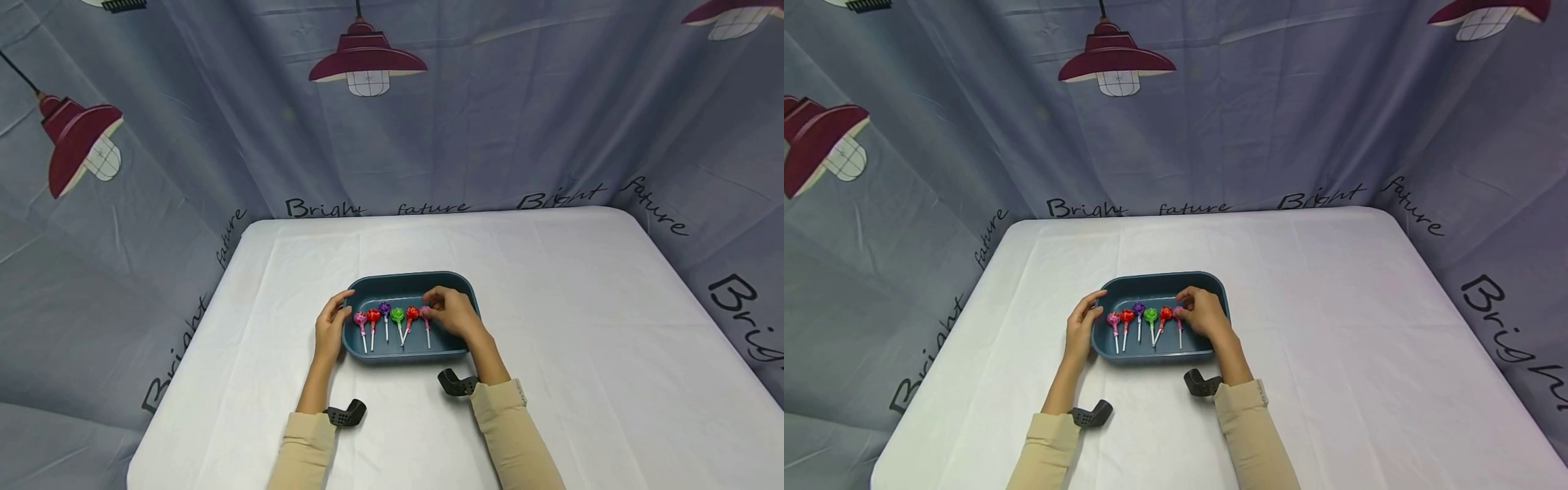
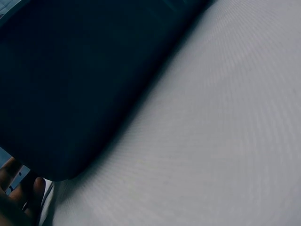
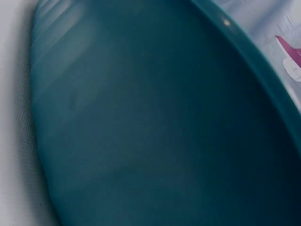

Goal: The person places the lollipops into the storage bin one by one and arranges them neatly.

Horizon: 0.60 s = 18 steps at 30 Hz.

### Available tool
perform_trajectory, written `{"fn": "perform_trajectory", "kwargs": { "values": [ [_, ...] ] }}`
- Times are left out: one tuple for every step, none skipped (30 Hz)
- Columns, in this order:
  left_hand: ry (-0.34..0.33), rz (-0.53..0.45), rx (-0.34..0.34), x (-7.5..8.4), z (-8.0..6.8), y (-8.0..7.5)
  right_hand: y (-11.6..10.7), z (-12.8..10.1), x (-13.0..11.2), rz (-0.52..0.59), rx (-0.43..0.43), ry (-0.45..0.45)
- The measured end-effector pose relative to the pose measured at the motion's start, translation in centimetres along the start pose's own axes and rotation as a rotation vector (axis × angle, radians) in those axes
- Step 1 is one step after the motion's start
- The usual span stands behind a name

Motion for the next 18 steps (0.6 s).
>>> {"fn": "perform_trajectory", "kwargs": {
  "values": [
    [-0.004, -0.013, -0.001, -0.3, 0.1, 0.0, -0.1, -0.1, 0.0, 0.002, 0.005, -0.003],
    [-0.011, -0.029, 0.000, -0.7, 0.2, 0.0, -0.1, -0.1, 0.0, 0.004, 0.009, -0.009],
    [-0.022, -0.048, 0.002, -1.1, 0.3, 0.0, -0.2, -0.2, -0.1, 0.008, 0.010, -0.014],
    [-0.033, -0.069, 0.006, -1.4, 0.4, -0.1, -0.3, -0.3, -0.1, 0.011, 0.011, -0.023],
    [-0.045, -0.094, 0.010, -1.8, 0.5, -0.1, -0.4, -0.4, -0.2, 0.017, 0.013, -0.033],
    [-0.059, -0.117, 0.016, -2.2, 0.6, -0.1, -0.5, -0.5, -0.3, 0.023, 0.013, -0.046],
    [-0.070, -0.140, 0.024, -2.5, 0.7, -0.1, -0.7, -0.7, -0.4, 0.031, 0.012, -0.060],
    [-0.079, -0.159, 0.033, -2.6, 0.8, -0.1, -0.9, -0.8, -0.5, 0.039, 0.011, -0.077],
    [-0.089, -0.185, 0.042, -2.6, 0.8, -0.1, -1.1, -1.0, -0.6, 0.045, 0.010, -0.093],
    [-0.102, -0.215, 0.053, -2.6, 0.8, -0.2, -1.3, -1.2, -0.7, 0.052, 0.005, -0.116],
    [-0.118, -0.254, 0.066, -2.6, 0.9, -0.2, -1.6, -1.4, -0.8, 0.059, -0.001, -0.137],
    [-0.134, -0.303, 0.080, -2.5, 0.9, -0.3, -1.9, -1.6, -0.9, 0.066, -0.007, -0.158],
    [-0.152, -0.355, 0.099, -2.5, 0.9, -0.4, -2.2, -1.8, -1.1, 0.066, -0.012, -0.177],
    [-0.176, -0.411, 0.118, -2.3, 1.0, -0.6, -2.5, -2.0, -1.2, 0.064, -0.014, -0.197],
    [-0.202, -0.460, 0.142, -2.2, 1.1, -0.9, -2.9, -2.2, -1.4, 0.059, -0.014, -0.216],
    [-0.228, -0.504, 0.166, -1.9, 1.1, -1.1, -3.2, -2.4, -1.6, 0.054, -0.012, -0.232],
    [-0.250, -0.535, 0.190, -1.6, 1.2, -1.4, -3.7, -2.6, -1.8, 0.047, -0.006, -0.242],
    [-0.265, -0.553, 0.207, -1.2, 1.3, -1.7, -4.1, -2.7, -2.1, 0.039, 0.004, -0.247]
  ]
}}
Point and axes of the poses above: each hand's wrist, its own z-axis towards the middle knuckle, its own y-axis out of the palm, x = y × z, the point moved 2 cm from there along z, towards the middle knuckle, and after that the axes turned 8 degrees about -x, right-handed, at the moved point
